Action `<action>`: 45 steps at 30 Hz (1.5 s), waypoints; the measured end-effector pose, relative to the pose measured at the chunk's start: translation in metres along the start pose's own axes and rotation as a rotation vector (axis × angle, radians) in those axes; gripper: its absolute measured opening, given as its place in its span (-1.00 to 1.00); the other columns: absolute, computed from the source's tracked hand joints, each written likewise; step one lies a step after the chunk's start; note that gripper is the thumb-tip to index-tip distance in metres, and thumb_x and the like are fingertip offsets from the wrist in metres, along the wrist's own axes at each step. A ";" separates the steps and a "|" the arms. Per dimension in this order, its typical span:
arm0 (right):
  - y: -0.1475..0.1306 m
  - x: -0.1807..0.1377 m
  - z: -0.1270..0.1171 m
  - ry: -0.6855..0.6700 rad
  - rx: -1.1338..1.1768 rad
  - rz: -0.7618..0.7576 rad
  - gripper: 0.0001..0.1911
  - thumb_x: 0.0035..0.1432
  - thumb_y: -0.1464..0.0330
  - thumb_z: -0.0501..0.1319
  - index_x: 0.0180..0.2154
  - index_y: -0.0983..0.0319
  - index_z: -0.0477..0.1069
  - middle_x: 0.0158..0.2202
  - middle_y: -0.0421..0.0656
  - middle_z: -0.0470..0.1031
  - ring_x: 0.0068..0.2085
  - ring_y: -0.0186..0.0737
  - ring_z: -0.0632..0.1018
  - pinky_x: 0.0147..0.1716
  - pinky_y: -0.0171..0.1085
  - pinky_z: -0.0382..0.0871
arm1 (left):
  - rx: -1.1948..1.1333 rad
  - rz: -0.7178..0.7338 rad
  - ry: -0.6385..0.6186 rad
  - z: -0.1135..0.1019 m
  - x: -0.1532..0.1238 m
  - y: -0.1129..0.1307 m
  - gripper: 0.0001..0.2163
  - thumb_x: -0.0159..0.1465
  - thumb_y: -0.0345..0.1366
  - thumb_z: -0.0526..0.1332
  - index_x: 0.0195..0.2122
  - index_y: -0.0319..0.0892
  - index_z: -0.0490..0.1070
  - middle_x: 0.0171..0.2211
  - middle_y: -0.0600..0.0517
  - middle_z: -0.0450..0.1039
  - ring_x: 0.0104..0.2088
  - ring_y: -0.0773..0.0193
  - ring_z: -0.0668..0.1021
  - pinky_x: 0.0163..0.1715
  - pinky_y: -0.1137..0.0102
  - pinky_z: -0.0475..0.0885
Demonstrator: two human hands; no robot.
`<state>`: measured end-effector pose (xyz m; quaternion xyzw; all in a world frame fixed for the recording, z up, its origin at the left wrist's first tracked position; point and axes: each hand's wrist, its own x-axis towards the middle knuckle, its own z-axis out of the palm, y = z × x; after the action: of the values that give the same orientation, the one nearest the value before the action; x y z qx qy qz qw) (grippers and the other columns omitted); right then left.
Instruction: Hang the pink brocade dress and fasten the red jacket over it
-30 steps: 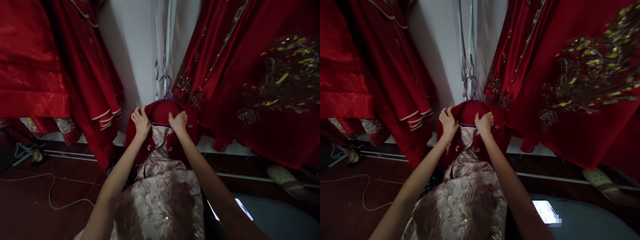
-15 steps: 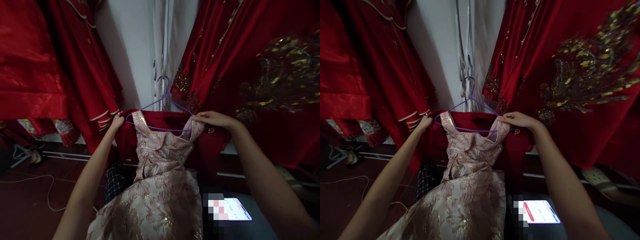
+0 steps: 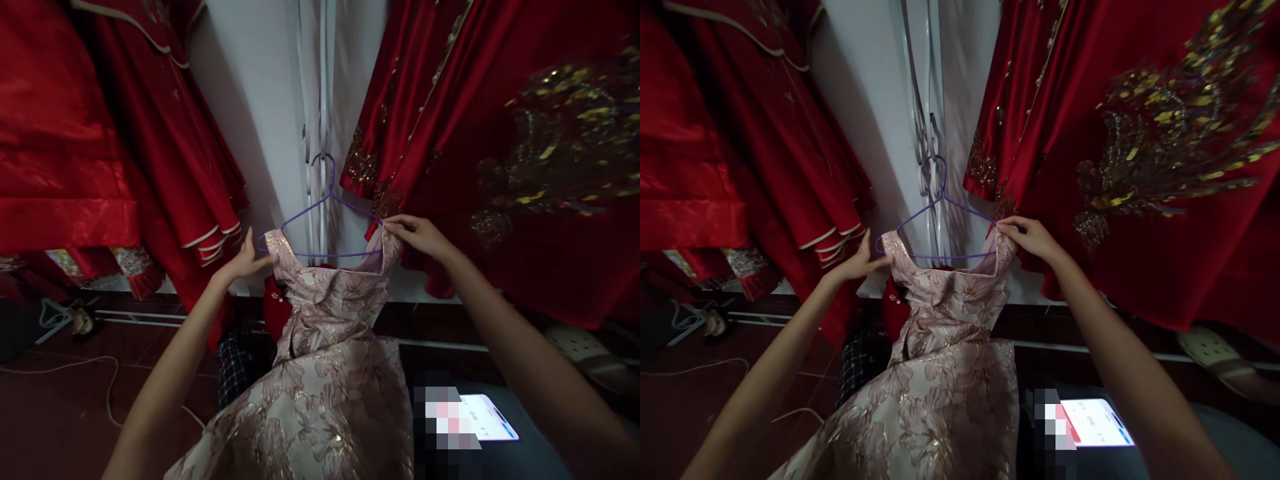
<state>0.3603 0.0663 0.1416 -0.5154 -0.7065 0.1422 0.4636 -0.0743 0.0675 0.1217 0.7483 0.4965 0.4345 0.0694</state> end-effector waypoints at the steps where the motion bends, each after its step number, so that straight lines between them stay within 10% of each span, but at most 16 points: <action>1: 0.000 0.002 0.001 0.005 0.002 -0.004 -0.66 0.01 0.15 0.20 -0.24 0.24 0.48 -0.20 -0.12 0.52 -0.16 -0.20 0.49 -0.05 -0.17 0.27 | 0.047 0.085 -0.055 0.001 0.011 0.006 -0.50 0.14 -0.09 0.16 0.04 -0.28 0.22 0.05 -0.20 0.29 0.07 0.14 0.32 0.05 0.33 0.19; 7: -0.004 0.004 -0.001 0.043 0.007 0.020 -0.66 0.00 0.16 0.21 -0.25 0.26 0.49 -0.21 -0.09 0.53 -0.19 -0.21 0.50 -0.11 -0.21 0.31 | 0.167 0.206 -0.278 0.007 0.035 0.028 -0.65 0.28 -0.07 -0.07 -0.15 -0.15 0.38 -0.28 -0.03 0.47 -0.28 0.24 0.49 -0.24 0.46 0.30; 15: 0.021 -0.028 -0.009 0.363 -0.237 0.339 -0.70 0.01 0.30 0.19 -0.25 0.35 0.53 -0.29 0.02 0.56 -0.31 -0.17 0.52 -0.37 -0.32 0.31 | 0.427 -0.013 -0.059 -0.007 0.009 0.004 -0.60 0.32 -0.09 -0.17 -0.22 -0.16 0.39 -0.38 -0.05 0.48 -0.38 0.22 0.51 -0.39 0.44 0.24; 22: 0.032 -0.074 0.002 0.026 -0.258 0.239 -0.75 -0.01 0.24 0.19 -0.32 0.22 0.53 -0.33 -0.11 0.57 -0.32 -0.15 0.53 -0.33 -0.26 0.35 | 0.435 0.063 -0.743 0.002 -0.027 0.010 -0.69 0.24 -0.10 0.00 -0.46 -0.13 0.42 -0.54 0.01 0.44 -0.50 0.30 0.47 -0.45 0.46 0.27; 28: -0.010 -0.061 -0.001 0.211 -0.457 -0.120 -0.75 0.00 0.18 0.19 -0.33 0.15 0.54 -0.09 -0.11 0.48 -0.03 -0.09 0.43 -0.02 -0.15 0.23 | 0.296 0.597 -0.354 0.053 -0.012 0.085 -0.67 0.30 -0.17 -0.09 -0.25 -0.21 0.41 -0.11 -0.12 0.35 -0.08 0.20 0.38 -0.04 0.28 0.27; 34: 0.004 -0.056 -0.006 0.436 -0.550 0.347 -0.72 0.02 0.28 0.16 -0.26 0.24 0.53 -0.34 0.02 0.55 -0.33 -0.06 0.52 -0.35 -0.21 0.29 | 0.312 0.649 -0.314 0.109 -0.023 0.089 -0.73 0.26 -0.22 0.01 -0.34 -0.20 0.47 0.12 -0.10 0.16 0.12 0.12 0.21 0.17 0.08 -0.01; 45: 0.027 -0.068 -0.004 0.562 -0.431 0.250 -0.78 0.01 0.33 0.17 -0.30 0.27 0.50 -0.33 0.01 0.53 -0.32 -0.14 0.50 -0.30 -0.26 0.31 | 0.471 0.621 -0.246 0.090 -0.045 0.098 -0.71 0.27 -0.21 -0.03 -0.24 -0.19 0.46 0.09 -0.09 0.22 0.08 0.08 0.25 0.09 0.13 0.13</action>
<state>0.3818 0.0185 0.0910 -0.7026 -0.4970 -0.1012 0.4992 0.0514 0.0123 0.0933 0.9044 0.3210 0.2163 -0.1795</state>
